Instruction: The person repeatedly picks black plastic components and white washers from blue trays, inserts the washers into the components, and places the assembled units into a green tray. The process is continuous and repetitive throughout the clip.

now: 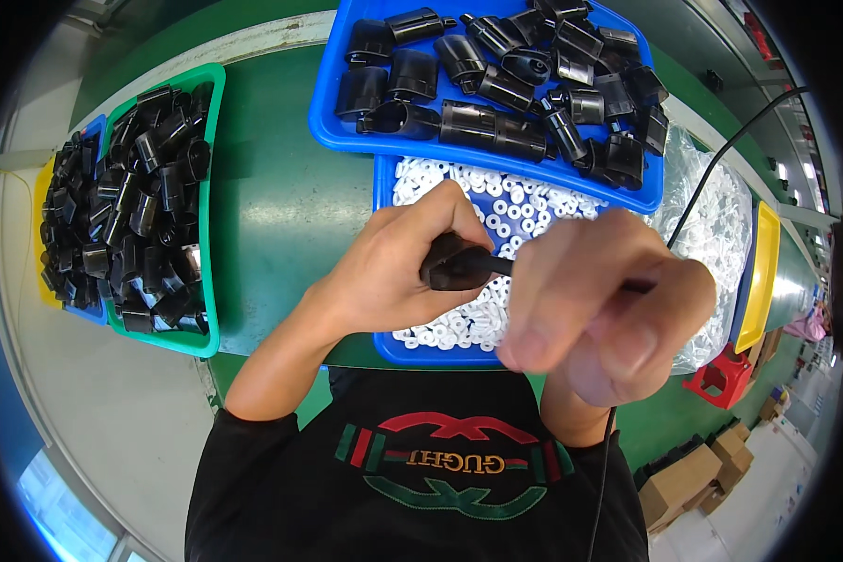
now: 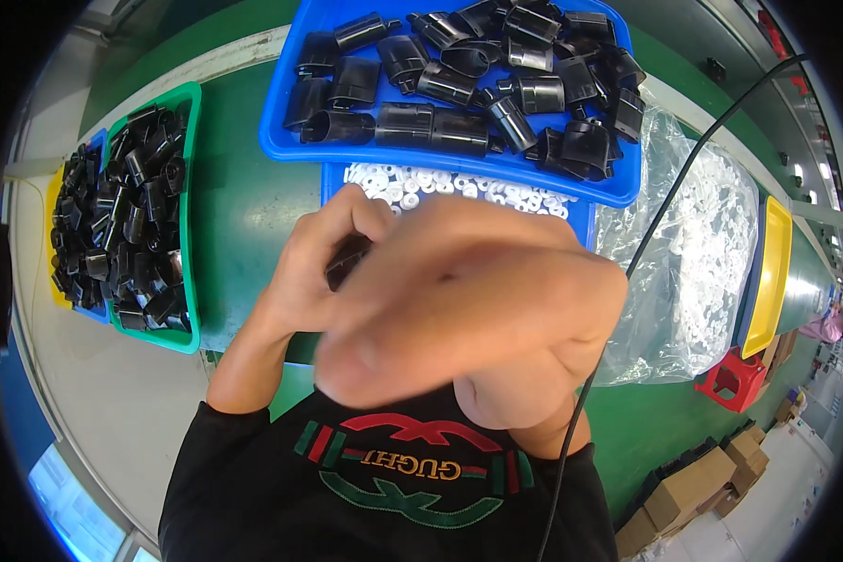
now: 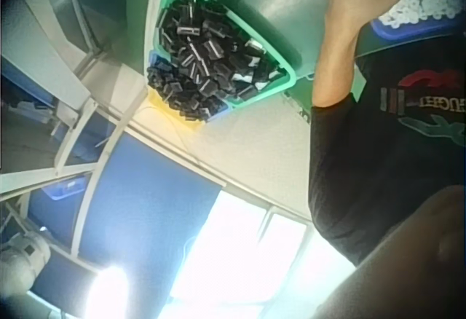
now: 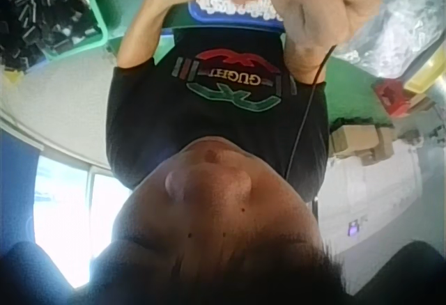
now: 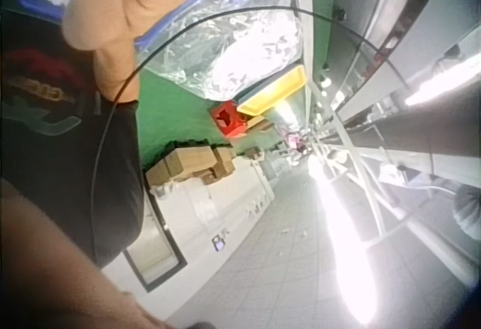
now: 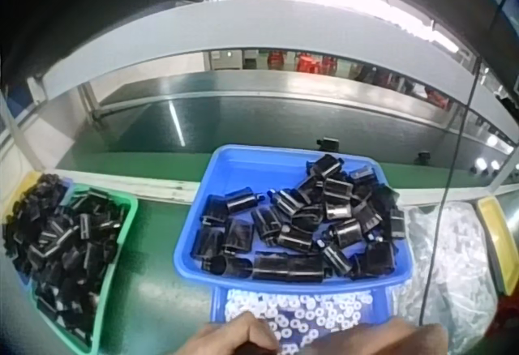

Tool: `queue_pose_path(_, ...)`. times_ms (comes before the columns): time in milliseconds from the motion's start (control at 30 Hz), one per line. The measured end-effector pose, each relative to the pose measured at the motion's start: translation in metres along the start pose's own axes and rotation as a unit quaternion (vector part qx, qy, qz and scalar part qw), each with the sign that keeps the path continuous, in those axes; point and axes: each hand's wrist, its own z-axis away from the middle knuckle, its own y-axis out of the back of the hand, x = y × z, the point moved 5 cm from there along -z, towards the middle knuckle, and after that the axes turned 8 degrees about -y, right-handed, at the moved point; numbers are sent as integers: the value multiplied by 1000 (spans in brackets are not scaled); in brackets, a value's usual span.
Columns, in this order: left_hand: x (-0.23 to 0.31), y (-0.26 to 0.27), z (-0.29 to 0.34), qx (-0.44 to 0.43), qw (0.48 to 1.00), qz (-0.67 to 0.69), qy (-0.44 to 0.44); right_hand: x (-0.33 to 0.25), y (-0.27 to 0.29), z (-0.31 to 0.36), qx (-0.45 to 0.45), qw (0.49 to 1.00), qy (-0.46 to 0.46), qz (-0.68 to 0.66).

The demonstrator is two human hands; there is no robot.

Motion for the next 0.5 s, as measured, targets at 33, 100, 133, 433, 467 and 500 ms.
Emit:
queue_pose_path(33, -2, -1, 1, 5, 1000, -1, -10, -1, 0, 0, -2, 1000, -1, -4)
queue_pose_path(100, -3, -3, 2, 9, 1000, 3, -24, -4, 7, 2, -49, 998, 5, 27)
queue_pose_path(133, -3, -3, 1, 8, 1000, 7, -29, -4, 7, 3, -61, 997, 6, 39)
queue_pose_path(433, 0, -5, 1, -11, 999, 14, -33, 4, -3, 8, -2, 997, -20, 70)
queue_pose_path(467, 0, -5, 1, -12, 999, 13, -39, 4, -4, 8, -3, 997, -19, 70)
queue_pose_path(500, 1, -5, 1, -13, 999, 13, -41, 4, -4, 9, -1, 997, -18, 72)
